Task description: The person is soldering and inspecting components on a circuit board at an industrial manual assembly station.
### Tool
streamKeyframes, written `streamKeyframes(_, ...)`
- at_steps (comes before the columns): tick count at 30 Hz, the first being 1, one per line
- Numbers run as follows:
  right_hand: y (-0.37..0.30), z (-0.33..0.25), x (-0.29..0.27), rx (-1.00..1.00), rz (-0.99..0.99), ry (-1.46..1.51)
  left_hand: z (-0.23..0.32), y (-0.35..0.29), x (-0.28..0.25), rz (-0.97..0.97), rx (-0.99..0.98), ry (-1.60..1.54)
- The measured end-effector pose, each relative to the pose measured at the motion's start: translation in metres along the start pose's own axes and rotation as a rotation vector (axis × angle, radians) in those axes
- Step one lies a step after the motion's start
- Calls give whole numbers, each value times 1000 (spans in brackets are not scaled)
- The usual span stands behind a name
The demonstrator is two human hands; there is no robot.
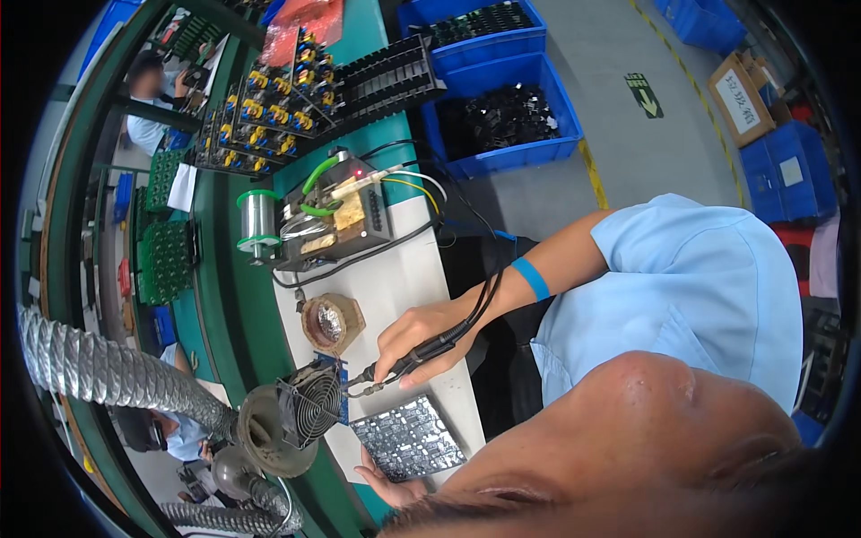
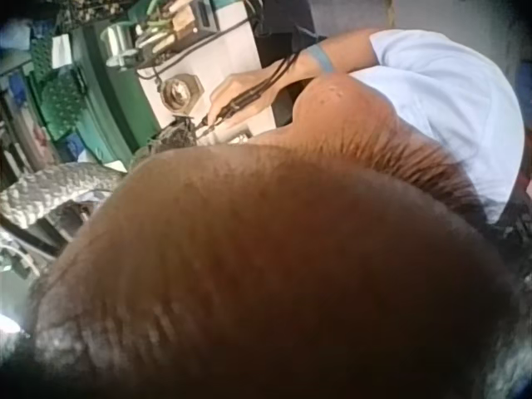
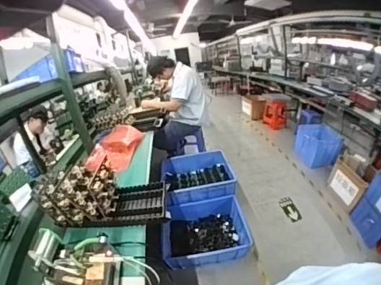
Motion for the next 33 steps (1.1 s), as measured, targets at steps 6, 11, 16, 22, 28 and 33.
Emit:
streamKeyframes(6, 0, 1, -2, -63, -10, 47, -1, -3, 10, -41, 74, 33)
streamKeyframes(11, 0, 0, -3, -60, -9, 25, -5, 1, 4, -49, 52, 12)
streamKeyframes(16, 0, -1, -2, -29, 6, 25, -4, -1, 4, -20, -20, -41)
streamKeyframes(22, -1, 1, -1, 0, -10, 31, -4, -2, 7, -20, -10, -25)
streamKeyframes(28, -1, 3, -1, -49, -14, 24, 1, -8, 14, -47, 10, 0)
streamKeyframes(33, -2, 4, -1, -17, -13, 27, -1, -4, 13, -47, 27, 29)
Point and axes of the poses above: each hand's wrist, its own y-axis towards the middle knuckle, its own x-axis out of the palm, z = x × y, the point moved 3 cm from there along y, towards the middle knuckle, and after that the axes turned 13 degrees about z, right-handed, at the moved point
